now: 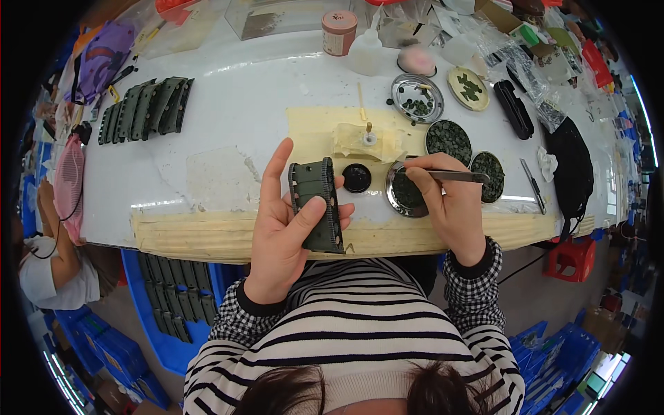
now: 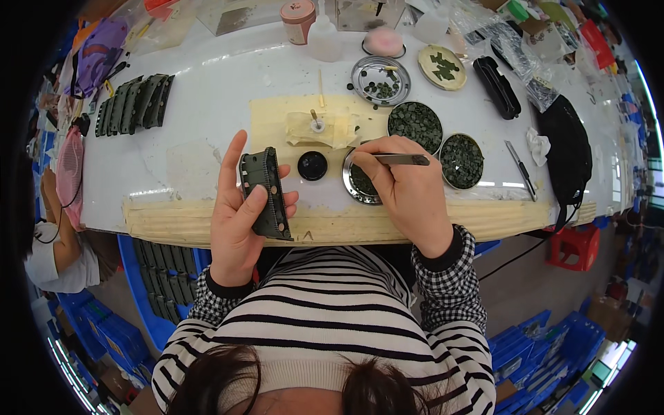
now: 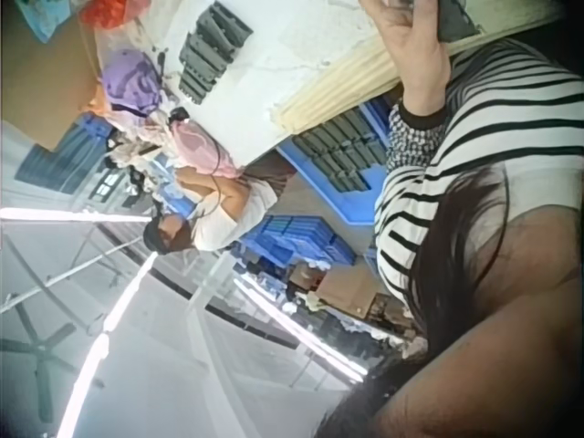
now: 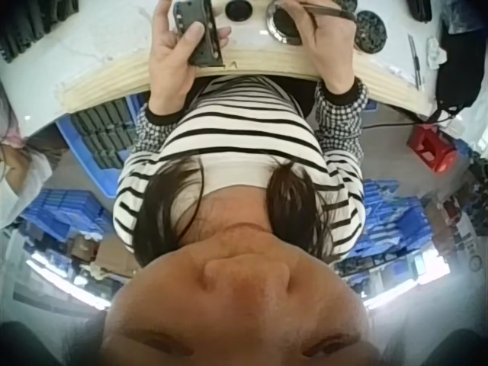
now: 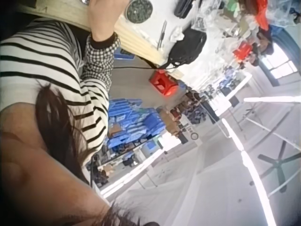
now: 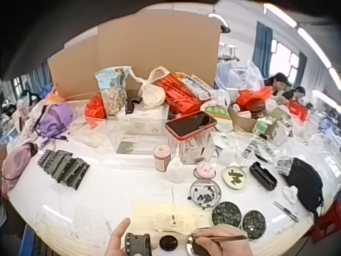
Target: Apply adhesive to plastic toy tank components and assemble the parts at a factory workbench.
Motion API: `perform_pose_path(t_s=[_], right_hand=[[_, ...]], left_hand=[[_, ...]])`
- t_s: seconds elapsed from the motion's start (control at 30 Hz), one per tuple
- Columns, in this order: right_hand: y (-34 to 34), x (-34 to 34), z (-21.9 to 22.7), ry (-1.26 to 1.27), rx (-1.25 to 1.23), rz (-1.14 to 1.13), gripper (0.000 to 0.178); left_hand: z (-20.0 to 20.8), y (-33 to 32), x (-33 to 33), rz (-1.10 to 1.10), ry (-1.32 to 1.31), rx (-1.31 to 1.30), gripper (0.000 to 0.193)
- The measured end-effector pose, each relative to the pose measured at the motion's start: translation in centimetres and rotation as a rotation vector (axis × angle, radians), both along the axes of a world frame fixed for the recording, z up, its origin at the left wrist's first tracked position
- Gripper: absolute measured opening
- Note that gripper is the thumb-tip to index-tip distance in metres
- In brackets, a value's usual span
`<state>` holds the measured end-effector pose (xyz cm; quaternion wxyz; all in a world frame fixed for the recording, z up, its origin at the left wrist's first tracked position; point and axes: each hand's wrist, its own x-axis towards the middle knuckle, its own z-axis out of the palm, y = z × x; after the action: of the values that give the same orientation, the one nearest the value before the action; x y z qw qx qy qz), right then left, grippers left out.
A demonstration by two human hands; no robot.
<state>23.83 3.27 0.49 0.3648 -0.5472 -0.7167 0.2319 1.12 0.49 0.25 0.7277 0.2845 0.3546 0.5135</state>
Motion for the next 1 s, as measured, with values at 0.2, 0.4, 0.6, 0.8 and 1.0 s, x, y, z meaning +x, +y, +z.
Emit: perform_pose_path(t_s=[0.2, 0.4, 0.6, 0.8, 1.0], right_hand=[[0.4, -0.1, -0.4, -0.074, 0.081, 0.039, 0.008], [0.3, -0.2, -0.2, -0.031, 0.065, 0.032, 0.010], [-1.2, -0.8, 1.0, 0.492, -0.048, 0.160, 0.016], [-0.8, -2.4, 1.7, 0.516, -0.084, 0.370, 0.019], [-0.5, -2.5, 1.6, 0.445, -0.087, 0.387, 0.018]], left_hand=[[-0.1, -0.4, -0.1, 0.028, 0.045, 0.039, 0.038], [-0.9, -0.6, -0.5, -0.022, 0.055, 0.042, 0.018], [-0.7, -0.4, -0.1, -0.166, -0.054, -0.032, 0.023], [-0.8, 0.0, 1.1, -0.417, -0.360, -0.217, 0.037], [-1.3, 0.2, 0.8, -0.420, -0.391, -0.208, 0.037]])
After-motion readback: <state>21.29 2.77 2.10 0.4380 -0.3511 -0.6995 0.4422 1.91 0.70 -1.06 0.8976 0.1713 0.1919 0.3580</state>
